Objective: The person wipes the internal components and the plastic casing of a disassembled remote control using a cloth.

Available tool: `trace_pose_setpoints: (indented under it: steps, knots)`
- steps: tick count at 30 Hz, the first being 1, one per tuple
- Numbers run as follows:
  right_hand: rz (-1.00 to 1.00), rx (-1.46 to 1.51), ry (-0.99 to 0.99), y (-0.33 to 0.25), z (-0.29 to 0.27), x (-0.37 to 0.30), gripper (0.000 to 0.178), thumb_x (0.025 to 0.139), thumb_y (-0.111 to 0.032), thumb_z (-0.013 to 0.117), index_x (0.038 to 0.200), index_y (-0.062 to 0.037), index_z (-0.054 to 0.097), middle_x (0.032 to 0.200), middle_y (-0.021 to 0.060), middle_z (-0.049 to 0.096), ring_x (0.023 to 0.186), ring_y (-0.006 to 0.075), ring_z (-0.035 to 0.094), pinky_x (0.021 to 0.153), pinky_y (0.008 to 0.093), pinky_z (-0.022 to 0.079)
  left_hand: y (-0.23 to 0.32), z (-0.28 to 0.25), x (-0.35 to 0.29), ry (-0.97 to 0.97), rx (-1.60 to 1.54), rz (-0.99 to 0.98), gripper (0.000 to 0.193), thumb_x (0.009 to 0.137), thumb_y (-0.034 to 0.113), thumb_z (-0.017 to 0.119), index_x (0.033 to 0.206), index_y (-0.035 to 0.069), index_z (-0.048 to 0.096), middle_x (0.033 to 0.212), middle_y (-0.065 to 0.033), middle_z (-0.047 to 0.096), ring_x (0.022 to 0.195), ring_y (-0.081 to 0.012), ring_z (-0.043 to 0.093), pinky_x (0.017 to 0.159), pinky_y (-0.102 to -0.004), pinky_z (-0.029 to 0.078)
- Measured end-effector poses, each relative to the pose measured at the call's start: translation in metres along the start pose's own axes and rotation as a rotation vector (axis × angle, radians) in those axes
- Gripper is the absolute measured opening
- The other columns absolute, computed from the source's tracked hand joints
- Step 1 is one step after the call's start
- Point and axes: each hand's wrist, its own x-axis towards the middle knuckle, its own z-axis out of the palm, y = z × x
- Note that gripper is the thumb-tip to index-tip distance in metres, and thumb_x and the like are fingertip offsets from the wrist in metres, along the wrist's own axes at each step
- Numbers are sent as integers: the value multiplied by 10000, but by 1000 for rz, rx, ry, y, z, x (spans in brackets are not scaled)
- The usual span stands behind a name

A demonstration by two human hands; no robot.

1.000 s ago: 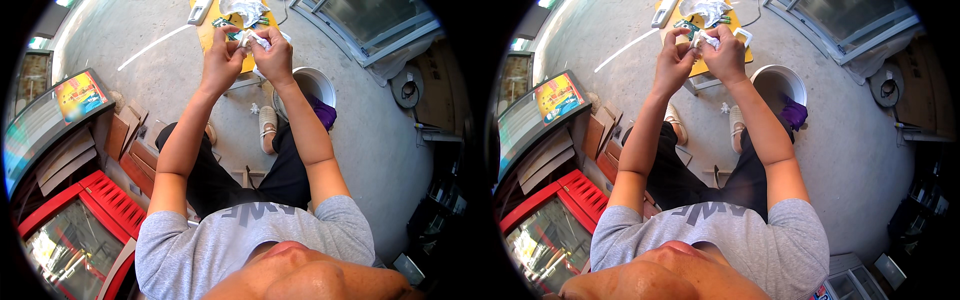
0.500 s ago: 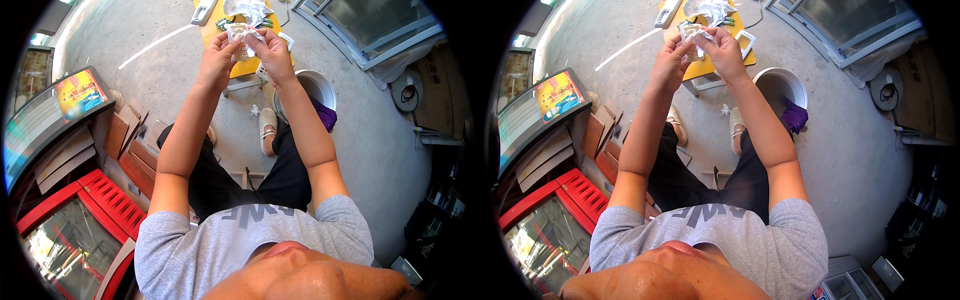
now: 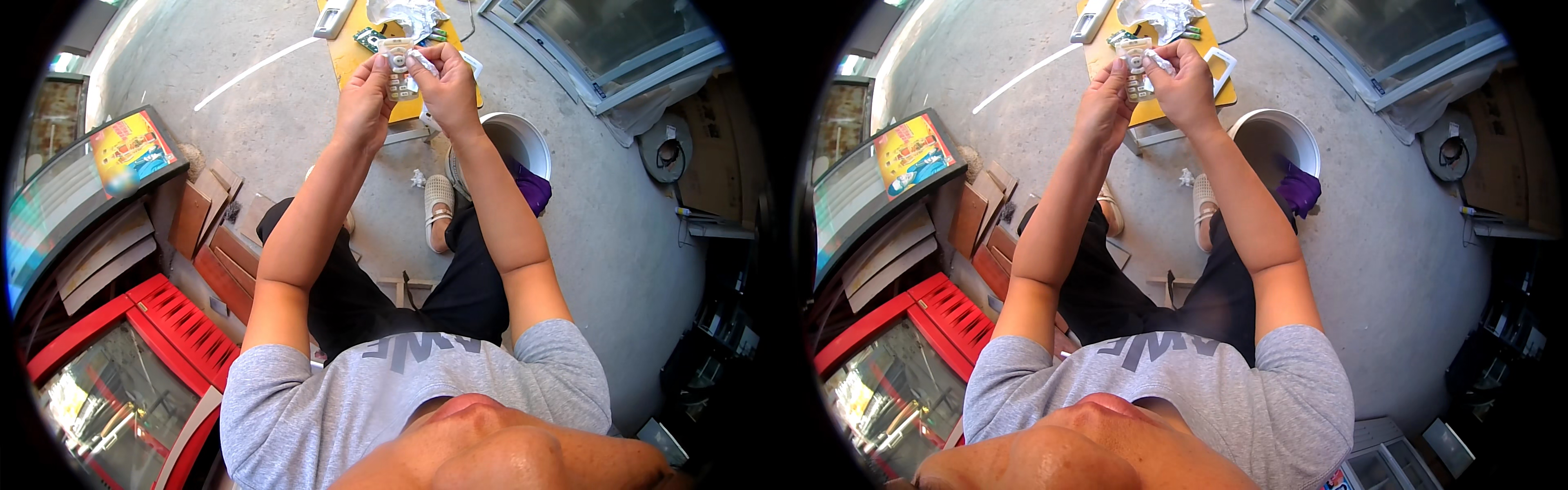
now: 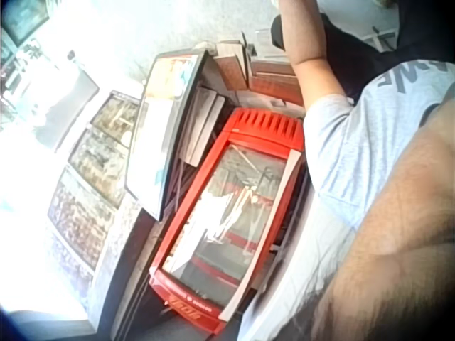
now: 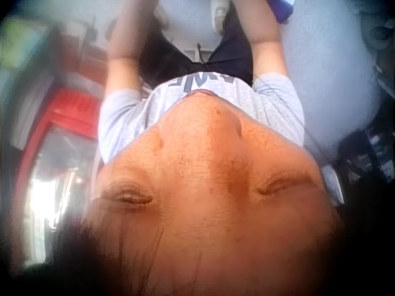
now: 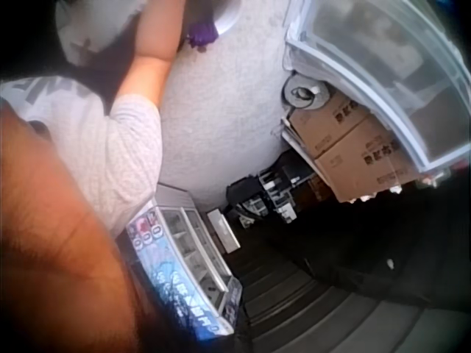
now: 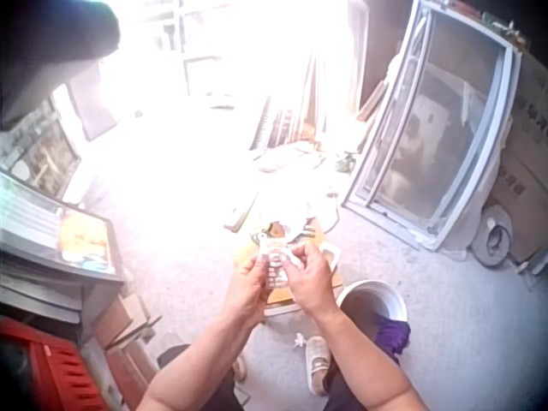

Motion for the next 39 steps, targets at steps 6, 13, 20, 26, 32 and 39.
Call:
trace_pose_setpoints:
  steps: [6,13,20,26,32,39]
  knots:
    - [-142,-341,117,-8,2,0,183,854,-131,686,876,9,570,776,83,667,690,120,640,616,264,514,0,-1,-2,-58,32,-17,260,990,237,511,1129,32,586,1008,-37,666,884,-110,642,778,-254,536]
    - [189,416,-35,1,-14,11,191,893,-134,664,965,18,574,903,81,674,796,116,638,695,241,513,9,6,-2,-40,-24,-87,276,973,238,545,1156,35,581,1027,-55,665,903,-134,652,802,-267,552]
    - [-12,-145,-171,-5,-2,-2,250,875,-160,686,1030,-9,562,913,89,678,853,119,629,769,283,505,5,-2,0,-35,-37,-103,235,978,220,534,1135,54,589,1073,-31,651,962,-120,630,855,-264,529]
    - [-199,-548,53,-16,15,-11,215,827,-108,652,946,-12,501,813,201,660,731,374,662,649,416,523,-1,-2,-1,31,37,-25,201,968,194,557,1106,57,611,1039,-26,664,916,-104,637,780,-244,525]
    - [-163,-376,39,-6,12,2,275,876,-169,650,1040,-8,499,811,140,658,750,251,661,664,367,522,5,-2,-2,34,79,-12,193,967,200,560,1094,62,605,1031,-29,662,935,-111,641,782,-252,533]
    - [226,273,-253,-10,-15,8,141,913,-125,627,1003,-29,575,930,45,646,859,82,599,737,221,483,13,-6,1,9,13,-31,218,969,206,554,1127,57,565,1060,-44,651,955,-138,642,853,-290,546]
